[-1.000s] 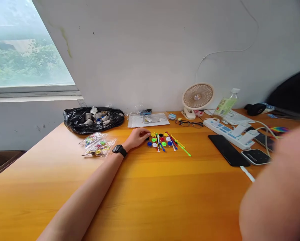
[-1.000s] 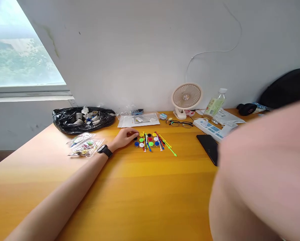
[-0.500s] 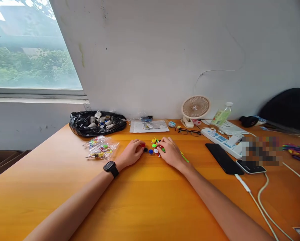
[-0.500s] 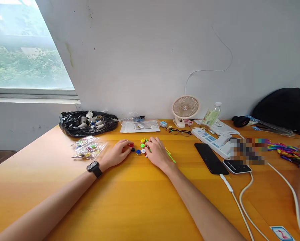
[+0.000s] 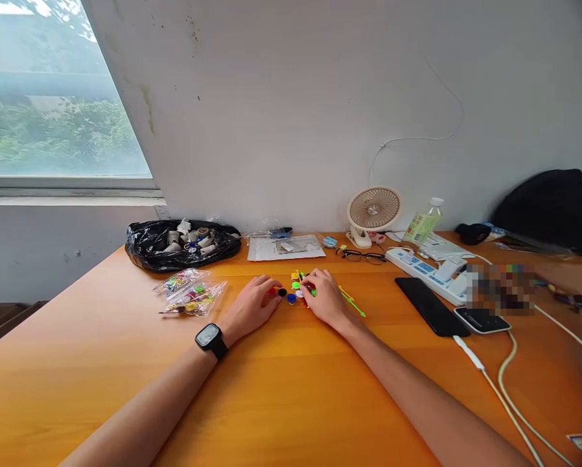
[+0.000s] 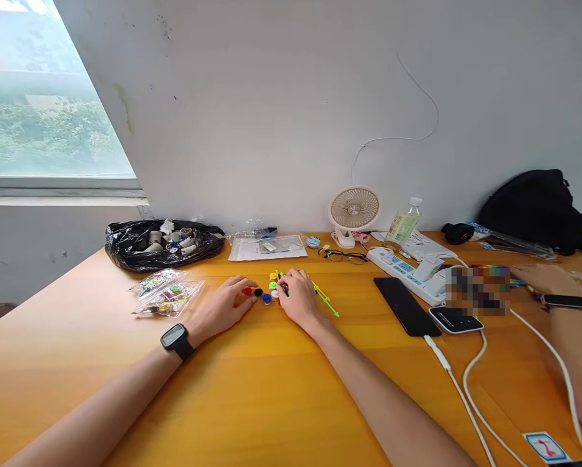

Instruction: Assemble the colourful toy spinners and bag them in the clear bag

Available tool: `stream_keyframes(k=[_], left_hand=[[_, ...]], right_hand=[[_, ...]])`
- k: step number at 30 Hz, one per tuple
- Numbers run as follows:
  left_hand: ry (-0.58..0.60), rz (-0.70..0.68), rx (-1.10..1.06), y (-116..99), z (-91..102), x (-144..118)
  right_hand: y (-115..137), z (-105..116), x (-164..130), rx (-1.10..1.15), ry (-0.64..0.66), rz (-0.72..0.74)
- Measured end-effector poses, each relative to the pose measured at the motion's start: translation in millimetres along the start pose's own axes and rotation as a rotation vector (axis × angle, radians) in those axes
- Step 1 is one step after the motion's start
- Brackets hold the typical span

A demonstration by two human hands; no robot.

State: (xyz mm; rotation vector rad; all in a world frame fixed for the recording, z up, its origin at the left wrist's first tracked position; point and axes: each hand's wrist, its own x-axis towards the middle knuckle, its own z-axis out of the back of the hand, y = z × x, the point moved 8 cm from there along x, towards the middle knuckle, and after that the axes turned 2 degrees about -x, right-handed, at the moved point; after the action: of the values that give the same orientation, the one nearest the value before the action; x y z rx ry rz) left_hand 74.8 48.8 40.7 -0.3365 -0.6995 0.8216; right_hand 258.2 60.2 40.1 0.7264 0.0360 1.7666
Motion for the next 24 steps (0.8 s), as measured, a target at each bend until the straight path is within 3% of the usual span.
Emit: stream_keyframes(k=[6, 17, 24], left_hand=[[0.025, -0.076, 0.021, -13, -1.6, -2], [0.074, -0.097, -0.013, -25, -6.9, -7], [0.148, -0.127, 0.048, -31, -14.3, -9]], right_hand=[[-4, -6, 1, -0.023, 0.031, 0.012], [23, 8, -6, -0.320, 0.012, 0.203], [24, 8, -7, -0.199, -0.039, 0.182]])
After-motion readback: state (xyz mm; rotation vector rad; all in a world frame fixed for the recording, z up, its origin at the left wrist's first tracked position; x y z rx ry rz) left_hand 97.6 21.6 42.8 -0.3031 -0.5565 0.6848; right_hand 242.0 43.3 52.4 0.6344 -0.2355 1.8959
